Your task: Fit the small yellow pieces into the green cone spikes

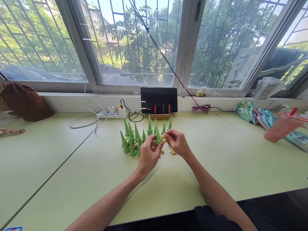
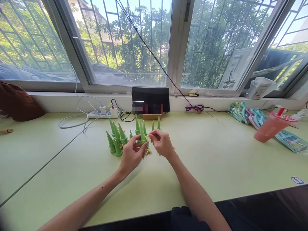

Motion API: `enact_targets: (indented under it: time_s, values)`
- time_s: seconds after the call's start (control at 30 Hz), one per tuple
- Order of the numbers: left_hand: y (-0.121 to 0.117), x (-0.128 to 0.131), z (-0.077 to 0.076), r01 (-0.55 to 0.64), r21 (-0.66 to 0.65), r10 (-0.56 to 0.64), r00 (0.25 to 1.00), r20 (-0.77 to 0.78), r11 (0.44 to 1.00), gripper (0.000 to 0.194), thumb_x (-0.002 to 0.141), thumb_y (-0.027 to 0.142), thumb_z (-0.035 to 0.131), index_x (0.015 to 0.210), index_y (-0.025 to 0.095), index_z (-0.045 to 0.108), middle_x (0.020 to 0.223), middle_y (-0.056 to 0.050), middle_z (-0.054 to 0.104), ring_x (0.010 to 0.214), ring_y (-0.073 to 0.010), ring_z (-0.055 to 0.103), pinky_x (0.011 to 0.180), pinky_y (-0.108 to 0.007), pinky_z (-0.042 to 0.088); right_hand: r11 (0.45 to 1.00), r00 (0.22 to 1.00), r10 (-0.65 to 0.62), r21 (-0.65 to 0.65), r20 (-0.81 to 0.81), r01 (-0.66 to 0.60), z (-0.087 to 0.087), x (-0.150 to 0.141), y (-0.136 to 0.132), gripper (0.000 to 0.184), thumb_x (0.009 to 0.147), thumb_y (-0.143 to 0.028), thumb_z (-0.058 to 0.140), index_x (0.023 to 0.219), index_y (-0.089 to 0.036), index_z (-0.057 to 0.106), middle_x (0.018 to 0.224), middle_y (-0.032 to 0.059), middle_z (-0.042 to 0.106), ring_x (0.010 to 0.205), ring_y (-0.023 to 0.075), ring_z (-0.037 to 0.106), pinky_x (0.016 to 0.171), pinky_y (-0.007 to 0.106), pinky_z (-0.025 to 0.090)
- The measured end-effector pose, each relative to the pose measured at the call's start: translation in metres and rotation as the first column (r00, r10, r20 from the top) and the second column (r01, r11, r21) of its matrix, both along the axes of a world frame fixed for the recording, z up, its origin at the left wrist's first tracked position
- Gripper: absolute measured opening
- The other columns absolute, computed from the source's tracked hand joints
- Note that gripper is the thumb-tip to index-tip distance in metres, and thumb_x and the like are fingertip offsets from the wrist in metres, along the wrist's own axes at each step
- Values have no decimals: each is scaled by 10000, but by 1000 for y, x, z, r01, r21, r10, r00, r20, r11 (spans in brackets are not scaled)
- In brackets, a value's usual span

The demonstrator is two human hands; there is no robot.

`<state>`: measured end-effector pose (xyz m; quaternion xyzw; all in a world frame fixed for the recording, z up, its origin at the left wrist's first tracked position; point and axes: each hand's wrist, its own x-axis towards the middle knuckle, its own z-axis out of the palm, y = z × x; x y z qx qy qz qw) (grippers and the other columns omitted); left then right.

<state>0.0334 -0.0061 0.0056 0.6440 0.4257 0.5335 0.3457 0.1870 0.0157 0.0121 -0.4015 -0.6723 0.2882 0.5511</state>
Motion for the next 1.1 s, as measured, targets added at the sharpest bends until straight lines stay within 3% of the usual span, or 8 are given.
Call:
enact_targets:
  time_s: [0.43,0.67,0.83,1.1]
  values:
    - [-2,-1,-6,55,-6,-55,998,-12,998,352,835,430,661,1057,187,539,583,45,586,407,-100,513,409,-237,458,998,995,-53,-15,87,54,2,2,-1,350,905,-447,532,673,-186,501,541,-41,411,489,98,345,456,237,283]
    - [-1,1,-7,92,-40,-88,993,78,995,393,807,447,682,1051,174,539,823,-34,669,496,-117,593,397,-240,495,999,999,-20,-37,31,21,1,0,1,373,899,-490,539,673,-198,482,522,-44,434,462,98,370,444,234,306]
    - [-3,3,-4,132,-49,-124,981,147,990,377,815,430,680,1042,168,533,844,-41,663,530,-117,597,395,-231,498,998,1000,-5,-55,5,6,1,-1,0,370,902,-510,525,701,-201,493,515,-44,451,447,101,385,440,236,324]
    - [-2,2,-4,127,-28,-123,986,112,992,377,821,423,675,1064,171,533,833,-41,660,531,-121,602,406,-235,502,999,999,-21,-44,50,23,0,0,1,380,917,-493,504,670,-207,460,493,-60,368,445,95,319,428,236,269]
